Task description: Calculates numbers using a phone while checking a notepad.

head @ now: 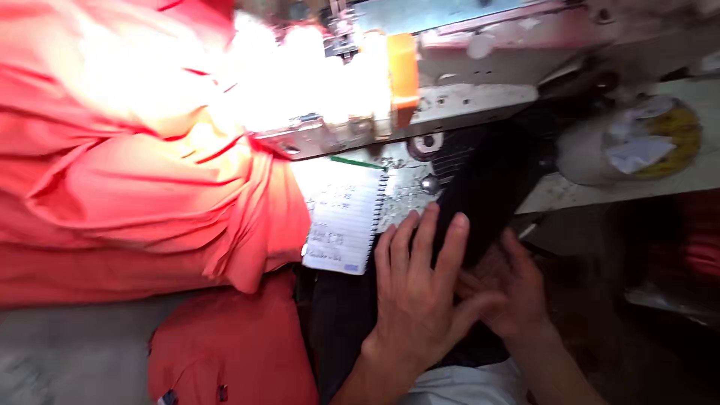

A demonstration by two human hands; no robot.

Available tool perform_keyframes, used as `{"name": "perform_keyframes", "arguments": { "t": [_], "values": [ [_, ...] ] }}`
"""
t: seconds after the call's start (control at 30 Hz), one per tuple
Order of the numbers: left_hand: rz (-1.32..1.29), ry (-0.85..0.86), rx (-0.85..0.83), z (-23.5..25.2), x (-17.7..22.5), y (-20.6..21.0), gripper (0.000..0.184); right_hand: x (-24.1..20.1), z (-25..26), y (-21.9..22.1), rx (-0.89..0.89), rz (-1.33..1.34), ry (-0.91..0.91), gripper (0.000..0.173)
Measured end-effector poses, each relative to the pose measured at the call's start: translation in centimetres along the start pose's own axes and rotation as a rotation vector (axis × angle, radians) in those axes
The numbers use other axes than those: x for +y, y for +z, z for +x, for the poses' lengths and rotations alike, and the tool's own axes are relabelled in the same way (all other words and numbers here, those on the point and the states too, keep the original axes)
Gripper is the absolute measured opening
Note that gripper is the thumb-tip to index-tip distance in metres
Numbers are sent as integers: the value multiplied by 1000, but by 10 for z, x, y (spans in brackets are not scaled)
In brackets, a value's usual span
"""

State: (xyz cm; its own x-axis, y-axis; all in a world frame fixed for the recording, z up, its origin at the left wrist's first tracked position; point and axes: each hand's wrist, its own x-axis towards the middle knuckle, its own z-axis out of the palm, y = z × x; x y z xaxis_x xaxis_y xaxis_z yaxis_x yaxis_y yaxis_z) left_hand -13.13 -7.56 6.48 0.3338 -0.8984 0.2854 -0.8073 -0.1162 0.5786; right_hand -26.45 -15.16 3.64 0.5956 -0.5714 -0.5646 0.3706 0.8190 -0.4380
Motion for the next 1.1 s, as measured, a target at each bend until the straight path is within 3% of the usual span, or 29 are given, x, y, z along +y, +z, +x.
{"name": "perform_keyframes", "arguments": {
  "t": [0.13,0.9,1.1],
  "values": [
    [151,-24,12,14,2,13,81,-3,15,3,18,88,9,69],
    [4,-48,92,14,-7,18,92,-5,30,2,-41,167,74,70],
    [-56,-39,20,9,-6,15,104,5,16,8,18,90,-54,62]
  ]
}}
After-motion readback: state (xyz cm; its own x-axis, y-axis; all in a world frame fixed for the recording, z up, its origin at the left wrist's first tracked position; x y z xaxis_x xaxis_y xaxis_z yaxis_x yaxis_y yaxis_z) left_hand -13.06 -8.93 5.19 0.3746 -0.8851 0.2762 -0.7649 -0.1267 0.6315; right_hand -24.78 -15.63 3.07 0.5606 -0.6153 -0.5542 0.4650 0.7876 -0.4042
